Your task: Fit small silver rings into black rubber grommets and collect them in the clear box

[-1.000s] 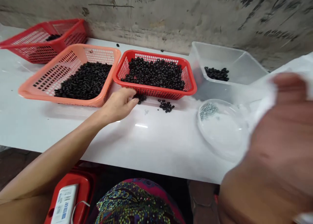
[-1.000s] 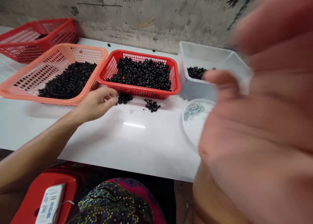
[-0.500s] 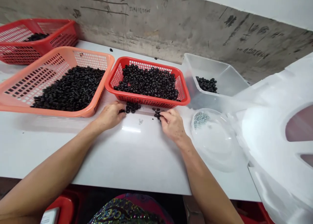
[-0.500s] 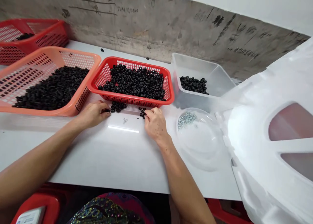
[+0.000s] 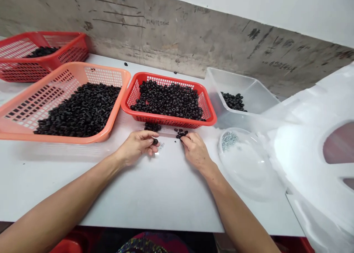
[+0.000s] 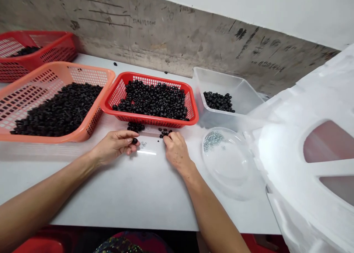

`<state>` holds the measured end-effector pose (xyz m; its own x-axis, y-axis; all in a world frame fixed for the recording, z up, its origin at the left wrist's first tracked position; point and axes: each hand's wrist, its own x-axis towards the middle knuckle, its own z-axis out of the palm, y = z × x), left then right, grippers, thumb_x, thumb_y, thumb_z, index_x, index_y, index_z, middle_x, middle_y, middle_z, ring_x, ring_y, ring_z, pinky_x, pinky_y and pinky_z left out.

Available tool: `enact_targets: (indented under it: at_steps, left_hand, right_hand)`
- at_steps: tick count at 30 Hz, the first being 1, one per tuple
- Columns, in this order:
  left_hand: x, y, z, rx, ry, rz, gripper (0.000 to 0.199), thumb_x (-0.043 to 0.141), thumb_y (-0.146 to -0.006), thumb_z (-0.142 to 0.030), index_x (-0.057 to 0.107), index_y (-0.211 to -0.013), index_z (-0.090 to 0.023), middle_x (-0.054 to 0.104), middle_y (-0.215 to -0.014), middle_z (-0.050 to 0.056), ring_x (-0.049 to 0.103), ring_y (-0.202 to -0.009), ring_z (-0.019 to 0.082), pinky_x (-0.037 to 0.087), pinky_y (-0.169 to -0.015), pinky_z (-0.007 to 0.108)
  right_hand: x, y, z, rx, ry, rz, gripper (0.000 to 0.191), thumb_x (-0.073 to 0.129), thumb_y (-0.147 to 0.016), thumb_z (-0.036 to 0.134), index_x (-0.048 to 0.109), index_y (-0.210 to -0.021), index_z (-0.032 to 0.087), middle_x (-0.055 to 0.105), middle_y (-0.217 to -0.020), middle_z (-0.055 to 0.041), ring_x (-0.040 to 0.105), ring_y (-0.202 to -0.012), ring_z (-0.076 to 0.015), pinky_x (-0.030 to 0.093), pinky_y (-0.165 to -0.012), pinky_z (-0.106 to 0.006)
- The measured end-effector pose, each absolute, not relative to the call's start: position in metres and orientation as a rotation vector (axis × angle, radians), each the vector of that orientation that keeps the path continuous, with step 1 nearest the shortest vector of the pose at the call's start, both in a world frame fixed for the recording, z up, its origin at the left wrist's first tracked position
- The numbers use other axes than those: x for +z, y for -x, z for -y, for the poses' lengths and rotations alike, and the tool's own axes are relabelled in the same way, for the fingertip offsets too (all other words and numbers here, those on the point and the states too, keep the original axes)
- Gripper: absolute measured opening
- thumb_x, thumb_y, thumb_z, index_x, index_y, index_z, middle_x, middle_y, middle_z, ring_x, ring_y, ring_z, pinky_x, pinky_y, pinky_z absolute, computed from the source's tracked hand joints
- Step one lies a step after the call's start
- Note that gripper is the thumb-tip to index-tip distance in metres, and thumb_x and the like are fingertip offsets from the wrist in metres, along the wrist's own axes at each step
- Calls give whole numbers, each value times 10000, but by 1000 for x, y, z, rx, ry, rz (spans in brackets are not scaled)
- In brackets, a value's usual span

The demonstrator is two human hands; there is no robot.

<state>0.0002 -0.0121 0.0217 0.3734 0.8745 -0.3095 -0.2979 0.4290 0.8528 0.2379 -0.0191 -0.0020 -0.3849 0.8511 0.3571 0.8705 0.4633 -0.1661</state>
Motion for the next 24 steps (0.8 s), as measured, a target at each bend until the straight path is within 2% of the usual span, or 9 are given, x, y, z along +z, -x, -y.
enact_targets:
  at_steps: [5,10,13,16,20,24]
  left_hand:
    - [23,1,9,819,-748,-949,174,602,-722,-69,623,-895,-73,681,-724,113,639,-586,149,481,-477,219]
    - [23,2,9,809,-748,-951,221,632,-684,-50,612,-902,-77,678,-717,105,639,-607,153,490,-486,216]
    - [21,2,8,823,-768,-932,219,641,-681,-70,606,-898,-84,679,-725,101,635,-604,150,489,-484,217]
    - [20,2,8,833,-778,-925,222,644,-674,-77,603,-892,-86,676,-719,95,629,-590,147,484,-478,221]
    - [20,1,9,839,-796,-924,213,633,-680,-80,599,-890,-85,669,-704,85,625,-588,147,474,-476,222]
    - [20,1,9,835,-813,-920,199,642,-687,-97,601,-882,-88,667,-704,84,618,-580,142,468,-483,228]
  right_hand:
    - [-4,-238,19,-79,1437,2328,248,422,-847,74,659,-832,146,549,-816,-107,463,-797,-223,431,-706,-359]
    - [2,-234,20,-67,1407,2250,249,417,-842,85,649,-795,162,520,-802,-99,450,-784,-224,429,-689,-362]
    - [7,-226,25,-43,1335,2171,226,404,-848,90,620,-861,158,535,-889,-116,469,-845,-233,437,-745,-385]
    - [8,-214,31,37,1279,2176,231,372,-866,89,586,-933,147,545,-863,-110,487,-823,-222,442,-749,-368]
    - [2,-200,31,144,1257,2281,345,353,-860,57,582,-1092,169,525,-856,-89,488,-816,-206,443,-732,-338]
    - [-7,-196,22,162,1267,2328,326,404,-876,99,640,-1073,208,488,-826,-68,464,-788,-192,427,-699,-320]
